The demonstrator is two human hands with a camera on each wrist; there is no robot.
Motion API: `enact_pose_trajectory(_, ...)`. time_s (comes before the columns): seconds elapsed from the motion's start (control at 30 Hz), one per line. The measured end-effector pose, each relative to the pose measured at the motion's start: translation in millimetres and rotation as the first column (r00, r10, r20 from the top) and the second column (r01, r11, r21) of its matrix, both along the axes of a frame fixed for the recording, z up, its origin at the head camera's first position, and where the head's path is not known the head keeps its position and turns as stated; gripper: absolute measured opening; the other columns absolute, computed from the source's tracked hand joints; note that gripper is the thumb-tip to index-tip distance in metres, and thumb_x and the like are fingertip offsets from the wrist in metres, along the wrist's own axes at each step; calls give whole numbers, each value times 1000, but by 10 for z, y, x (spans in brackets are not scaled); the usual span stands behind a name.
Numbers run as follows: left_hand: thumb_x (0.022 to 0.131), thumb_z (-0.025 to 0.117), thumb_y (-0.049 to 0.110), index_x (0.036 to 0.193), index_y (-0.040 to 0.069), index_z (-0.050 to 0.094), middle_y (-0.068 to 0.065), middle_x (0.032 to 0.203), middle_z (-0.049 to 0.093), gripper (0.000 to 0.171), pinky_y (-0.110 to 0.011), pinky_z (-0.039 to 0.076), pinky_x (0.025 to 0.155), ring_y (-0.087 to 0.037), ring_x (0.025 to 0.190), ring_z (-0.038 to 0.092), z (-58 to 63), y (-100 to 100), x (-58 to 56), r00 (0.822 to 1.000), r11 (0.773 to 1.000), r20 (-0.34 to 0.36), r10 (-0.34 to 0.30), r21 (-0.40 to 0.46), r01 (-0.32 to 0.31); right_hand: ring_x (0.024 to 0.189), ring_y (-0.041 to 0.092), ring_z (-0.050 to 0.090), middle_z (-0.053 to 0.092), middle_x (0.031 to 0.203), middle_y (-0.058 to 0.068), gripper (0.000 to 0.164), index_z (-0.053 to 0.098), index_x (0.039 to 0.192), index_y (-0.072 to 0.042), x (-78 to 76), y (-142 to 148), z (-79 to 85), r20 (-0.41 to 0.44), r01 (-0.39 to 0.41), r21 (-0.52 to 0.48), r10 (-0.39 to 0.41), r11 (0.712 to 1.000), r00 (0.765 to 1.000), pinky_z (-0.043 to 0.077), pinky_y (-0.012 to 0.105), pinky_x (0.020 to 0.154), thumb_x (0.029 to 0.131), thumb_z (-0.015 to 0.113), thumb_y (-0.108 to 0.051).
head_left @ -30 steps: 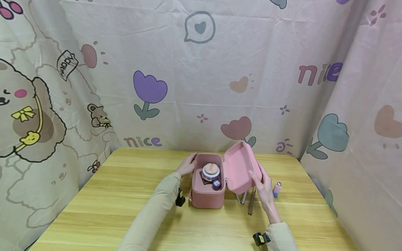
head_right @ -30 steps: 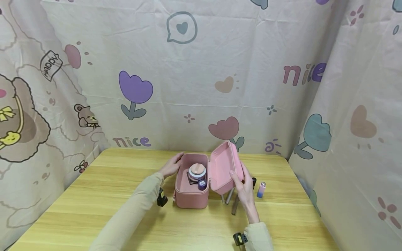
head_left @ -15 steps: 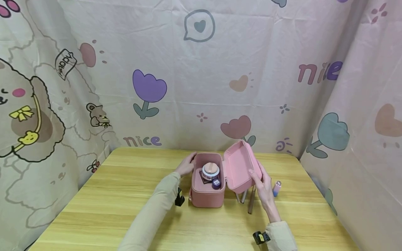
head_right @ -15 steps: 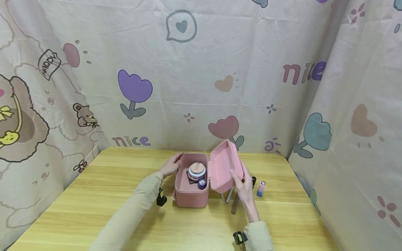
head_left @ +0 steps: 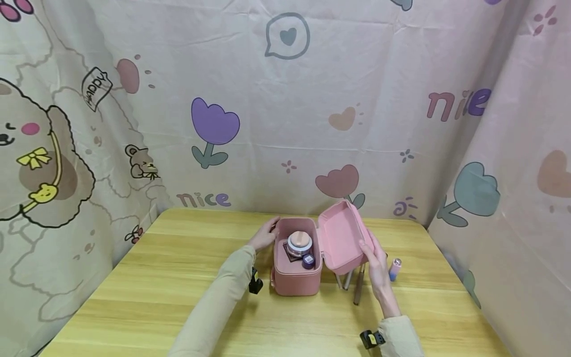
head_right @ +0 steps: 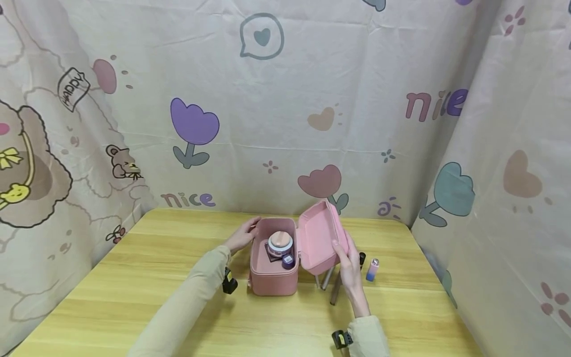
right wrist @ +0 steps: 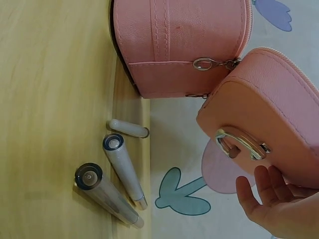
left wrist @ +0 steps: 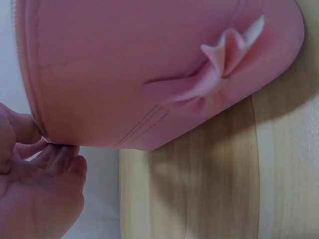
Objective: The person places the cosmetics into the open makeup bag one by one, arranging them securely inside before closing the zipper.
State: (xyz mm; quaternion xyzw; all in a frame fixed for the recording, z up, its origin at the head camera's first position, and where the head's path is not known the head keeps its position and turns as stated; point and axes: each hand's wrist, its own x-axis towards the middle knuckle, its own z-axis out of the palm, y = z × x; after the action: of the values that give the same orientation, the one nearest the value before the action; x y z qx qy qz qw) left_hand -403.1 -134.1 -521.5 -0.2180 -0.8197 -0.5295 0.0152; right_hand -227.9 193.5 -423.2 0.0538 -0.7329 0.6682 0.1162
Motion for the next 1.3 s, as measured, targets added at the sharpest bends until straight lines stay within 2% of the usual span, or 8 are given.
enact_pose_trajectory(0.17, 106, 45, 24, 155, 1, 33, -25, 156, 42, 56, -32, 46, 114, -34, 141, 48, -263, -35, -217, 998, 998, -56, 36, -46, -39, 144, 35, 36, 25, 164, 26, 62, 16, 160, 0, -4, 5, -3, 4, -12, -1, 12, 1000, 1000, 21, 52, 127, 107, 38, -24)
enact_pose_trajectory(0.3, 106, 48, 30, 157, 4, 32, -25, 157, 39, 59, -33, 43, 116, -36, 141, 46, -489, -86, -396, 997, 998, -72, 40, -42, -43, 151, 44, 24, 18, 165, 29, 63, 12, 160, 3, -19, 16, 2, -17, -27, -13, 26, 1000, 1000, 13, 59, 128, 107, 37, -22)
enact_pose_trajectory(0.33, 106, 48, 28, 157, 3, 32, -25, 158, 38, 59, -35, 42, 118, -37, 142, 45, -390, -80, -289, 996, 998, -82, 33, -42, -37, 152, 45, 22, 17, 165, 29, 63, 11, 160, 3, -25, 20, 3, -21, -29, -14, 28, 999, 999, 12, 59, 128, 107, 37, -22)
enact_pose_trajectory(0.6, 104, 52, 31, 156, -2, 30, -26, 157, 39, 65, -33, 50, 109, -35, 135, 53, -294, -173, -119, 992, 998, -112, -52, 28, 55, 154, 45, 17, 15, 166, 27, 63, 10, 160, 3, -89, 56, 12, -9, -43, -4, 43, 999, 999, 9, 59, 128, 108, 36, -24)
enact_pose_trajectory(0.77, 100, 57, 33, 154, -8, 29, -33, 158, 31, 73, -54, 35, 121, -47, 144, 37, 149, -123, 335, 999, 997, -33, -33, 64, 35, 156, 43, 13, 12, 167, 26, 64, 9, 160, 2, -162, 81, 20, 13, -56, -1, 56, 998, 998, 7, 57, 129, 109, 35, -26)
enact_pose_trajectory(1.0, 102, 55, 40, 159, 6, 24, -28, 159, 24, 74, -41, 40, 119, -34, 146, 35, -127, -245, 229, 997, 999, -72, -4, -50, 0, 155, 45, 12, 8, 168, 26, 65, 6, 161, 0, -274, 111, 30, 41, -91, -11, 91, 996, 995, 7, 61, 128, 110, 30, -32)
enact_pose_trajectory(1.2, 99, 57, 11, 155, -9, 22, -40, 156, 16, 69, -65, 28, 120, -58, 143, 28, 673, -32, 911, 982, 996, 166, 85, -15, -84, 154, 47, 13, 10, 167, 26, 65, 9, 159, 3, -370, 139, 16, 36, -112, 13, 112, 994, 993, 9, 64, 126, 110, 28, -34)
enact_pose_trajectory(1.3, 99, 56, 5, 153, -12, 21, -42, 155, 17, 67, -65, 30, 119, -59, 141, 29, 808, 6, 1049, 974, 994, 197, 114, -18, -112, 156, 45, 11, 11, 168, 25, 64, 10, 160, 2, -404, 154, 24, 51, -112, 28, 111, 993, 993, 7, 63, 127, 110, 27, -35)
